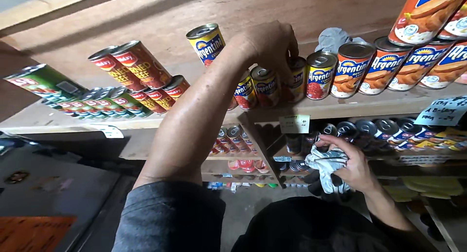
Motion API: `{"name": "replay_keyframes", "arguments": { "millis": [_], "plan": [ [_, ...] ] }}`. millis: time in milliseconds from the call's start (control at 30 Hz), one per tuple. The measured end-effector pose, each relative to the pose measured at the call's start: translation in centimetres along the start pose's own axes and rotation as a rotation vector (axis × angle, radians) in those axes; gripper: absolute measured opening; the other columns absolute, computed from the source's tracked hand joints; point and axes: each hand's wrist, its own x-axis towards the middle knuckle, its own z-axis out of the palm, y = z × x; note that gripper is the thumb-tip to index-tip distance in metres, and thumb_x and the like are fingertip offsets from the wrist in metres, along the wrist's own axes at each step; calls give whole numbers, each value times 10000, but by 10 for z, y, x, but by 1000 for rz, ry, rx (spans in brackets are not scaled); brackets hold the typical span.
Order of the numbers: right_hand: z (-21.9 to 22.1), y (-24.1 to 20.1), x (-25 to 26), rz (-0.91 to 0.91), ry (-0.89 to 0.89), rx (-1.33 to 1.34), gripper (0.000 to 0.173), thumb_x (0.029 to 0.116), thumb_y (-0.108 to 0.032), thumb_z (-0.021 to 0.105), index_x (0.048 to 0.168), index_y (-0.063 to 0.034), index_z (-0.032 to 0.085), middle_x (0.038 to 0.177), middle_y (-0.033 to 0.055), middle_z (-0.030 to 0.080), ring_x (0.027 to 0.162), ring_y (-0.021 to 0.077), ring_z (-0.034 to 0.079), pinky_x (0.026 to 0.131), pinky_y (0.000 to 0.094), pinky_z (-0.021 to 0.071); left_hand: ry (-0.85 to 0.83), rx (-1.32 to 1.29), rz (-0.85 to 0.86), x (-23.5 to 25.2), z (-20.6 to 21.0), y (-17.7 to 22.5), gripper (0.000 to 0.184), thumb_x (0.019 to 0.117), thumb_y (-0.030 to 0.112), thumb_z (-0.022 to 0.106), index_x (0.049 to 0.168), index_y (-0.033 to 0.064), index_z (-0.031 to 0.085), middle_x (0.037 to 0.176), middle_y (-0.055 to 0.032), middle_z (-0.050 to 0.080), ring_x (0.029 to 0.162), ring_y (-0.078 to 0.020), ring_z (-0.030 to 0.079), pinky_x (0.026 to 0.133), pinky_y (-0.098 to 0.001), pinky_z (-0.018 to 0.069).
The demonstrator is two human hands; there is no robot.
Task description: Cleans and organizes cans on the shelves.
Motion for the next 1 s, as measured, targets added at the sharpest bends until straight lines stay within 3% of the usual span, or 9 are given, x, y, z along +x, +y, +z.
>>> {"name": "replay_keyframes", "arguments": {
  "millis": [200,333,433,567,633,700,733,867,1000],
  "plan": [
    [-1,-2,-1,9,-6,-26,557,868,-295,758,1302,28,626,1167,67,723,1079,-2,646,954,154,518,0,43,-88,-21,-10,-2,695,827,360,856,1391,54,590,1287,-202,656,1189,-403,621,1008,-617,459],
    [-2,-1,-1,11,-10,-17,553,876,-296,754,1307,25,621,1168,64,720,1054,-10,644,937,145,517,-84,324,-230,-31,-3,-2,475,817,329,854,1199,90,702,984,-196,693,973,-433,653,794,-656,485],
    [0,-1,0,5,-6,-5,500,883,-284,742,1263,24,635,1149,53,728,1049,-9,654,938,149,522,-112,343,-230,-34,1,-1,446,835,344,841,1197,115,718,964,-186,695,964,-415,652,812,-632,474],
    [-2,5,-2,20,241,106,182,946,-167,628,1077,-65,702,1052,-90,735,1012,-40,663,931,182,555,126,161,-86,-69,-5,-6,442,753,409,879,1118,198,744,935,-76,723,911,-297,680,779,-578,504],
    [-4,-7,-6,264,527,137,228,938,-80,620,1142,21,639,1044,-80,694,1006,-62,637,927,169,540,309,68,64,-94,1,-4,526,690,510,852,1099,218,697,951,36,709,881,-128,679,761,-413,555],
    [-8,-25,4,677,810,163,317,1014,-36,525,1294,113,526,1104,66,635,989,22,602,908,224,519,453,-148,198,-102,26,15,614,630,458,840,1120,171,606,1010,79,703,908,-16,675,784,-257,585],
    [-14,-23,9,742,931,207,284,1039,-67,480,1284,68,525,1073,60,632,949,43,617,859,240,545,503,-312,269,-98,47,31,624,627,388,857,1124,138,575,1031,65,702,935,-11,676,800,-232,591],
    [-39,-30,13,570,1201,386,194,1102,-169,357,1148,-100,532,930,-34,623,871,30,638,778,246,572,521,-1088,399,-44,153,102,600,671,122,918,1139,48,550,1088,-42,720,979,-111,719,818,-307,638],
    [-34,-34,-9,534,1161,565,243,1099,-175,284,1082,-150,525,836,-62,639,767,20,647,696,231,584,673,-1473,494,27,223,156,665,649,-14,891,1191,-20,505,1173,-129,688,1088,-163,686,923,-342,594]
  ]
}}
